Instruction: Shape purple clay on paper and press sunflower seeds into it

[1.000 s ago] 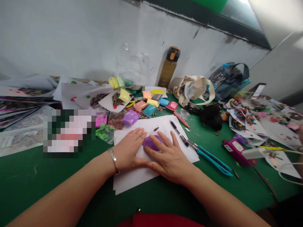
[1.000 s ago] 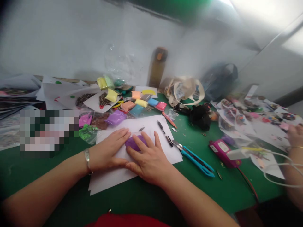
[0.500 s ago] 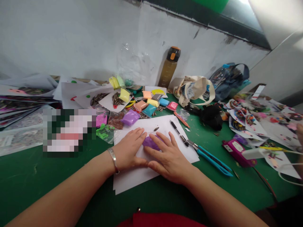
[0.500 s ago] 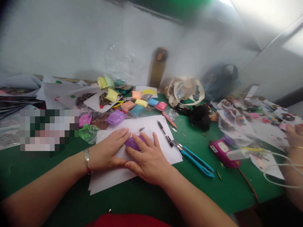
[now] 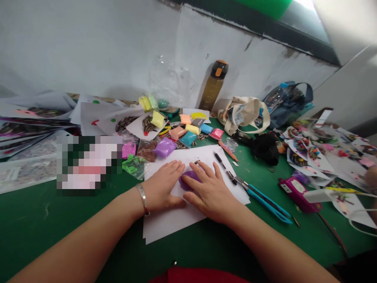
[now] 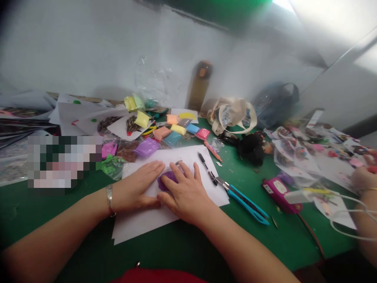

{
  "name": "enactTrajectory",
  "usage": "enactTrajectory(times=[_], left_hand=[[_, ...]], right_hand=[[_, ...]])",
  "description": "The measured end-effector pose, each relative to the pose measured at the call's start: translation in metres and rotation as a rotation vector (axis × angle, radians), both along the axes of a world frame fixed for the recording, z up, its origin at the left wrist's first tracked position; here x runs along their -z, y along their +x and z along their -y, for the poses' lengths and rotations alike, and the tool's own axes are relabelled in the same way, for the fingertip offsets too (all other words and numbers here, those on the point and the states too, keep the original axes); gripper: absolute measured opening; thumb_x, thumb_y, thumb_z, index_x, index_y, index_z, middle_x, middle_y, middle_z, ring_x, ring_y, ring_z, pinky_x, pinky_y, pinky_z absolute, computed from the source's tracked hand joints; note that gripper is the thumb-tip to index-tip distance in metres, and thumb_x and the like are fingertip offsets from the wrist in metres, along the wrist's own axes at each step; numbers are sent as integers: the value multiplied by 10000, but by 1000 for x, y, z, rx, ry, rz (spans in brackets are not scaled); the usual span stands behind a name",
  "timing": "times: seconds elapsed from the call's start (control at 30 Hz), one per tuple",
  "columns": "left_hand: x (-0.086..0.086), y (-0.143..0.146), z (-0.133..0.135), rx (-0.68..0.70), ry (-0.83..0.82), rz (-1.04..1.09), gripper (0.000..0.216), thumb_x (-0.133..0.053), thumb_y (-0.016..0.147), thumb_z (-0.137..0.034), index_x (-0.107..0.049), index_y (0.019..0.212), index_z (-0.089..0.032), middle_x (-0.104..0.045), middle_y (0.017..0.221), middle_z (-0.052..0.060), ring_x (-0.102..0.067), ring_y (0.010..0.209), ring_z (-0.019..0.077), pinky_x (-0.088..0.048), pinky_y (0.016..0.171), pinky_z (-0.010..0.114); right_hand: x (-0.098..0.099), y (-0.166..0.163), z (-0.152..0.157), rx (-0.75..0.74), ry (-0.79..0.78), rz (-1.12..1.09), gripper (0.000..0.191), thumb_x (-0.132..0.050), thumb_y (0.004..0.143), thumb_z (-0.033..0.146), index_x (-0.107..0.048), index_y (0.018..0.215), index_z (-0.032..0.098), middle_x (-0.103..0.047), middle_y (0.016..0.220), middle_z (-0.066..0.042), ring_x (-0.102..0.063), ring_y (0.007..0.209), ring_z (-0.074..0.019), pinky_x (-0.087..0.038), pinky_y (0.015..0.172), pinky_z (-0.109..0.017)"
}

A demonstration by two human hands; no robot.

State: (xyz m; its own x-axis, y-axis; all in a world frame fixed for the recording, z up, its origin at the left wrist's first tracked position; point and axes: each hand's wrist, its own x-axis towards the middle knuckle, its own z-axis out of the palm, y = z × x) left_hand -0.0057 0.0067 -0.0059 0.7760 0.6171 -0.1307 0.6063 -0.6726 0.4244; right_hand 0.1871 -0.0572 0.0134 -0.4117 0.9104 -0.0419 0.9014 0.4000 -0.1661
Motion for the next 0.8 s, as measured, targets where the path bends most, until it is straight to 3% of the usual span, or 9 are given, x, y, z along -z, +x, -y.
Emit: enactTrajectory(times=[0.27,0.8], left_hand=[[-1,0,-1,-4,-30,58,921,-656,697,-528,-296,1418,-83,-252,1508,246,-223,1390,388,-226,1115,546],[-3,1,-1,-28,-53,21,997,-715,650,-520,-283,1431,-76,-234,1515,244,-196,1401,382,-213,1127,524]], right_hand=[[-2,-6,-7,-1,63,-18,483,-307,944,556,-540,1287,309,-346,1502,-59,-232,1387,-331,-62,1099,-631],[3,2,-8,38,20,-81,444,-335,944,543,-535,1293,356,-351,1499,-52,-227,1393,-321,-105,1083,-650]])
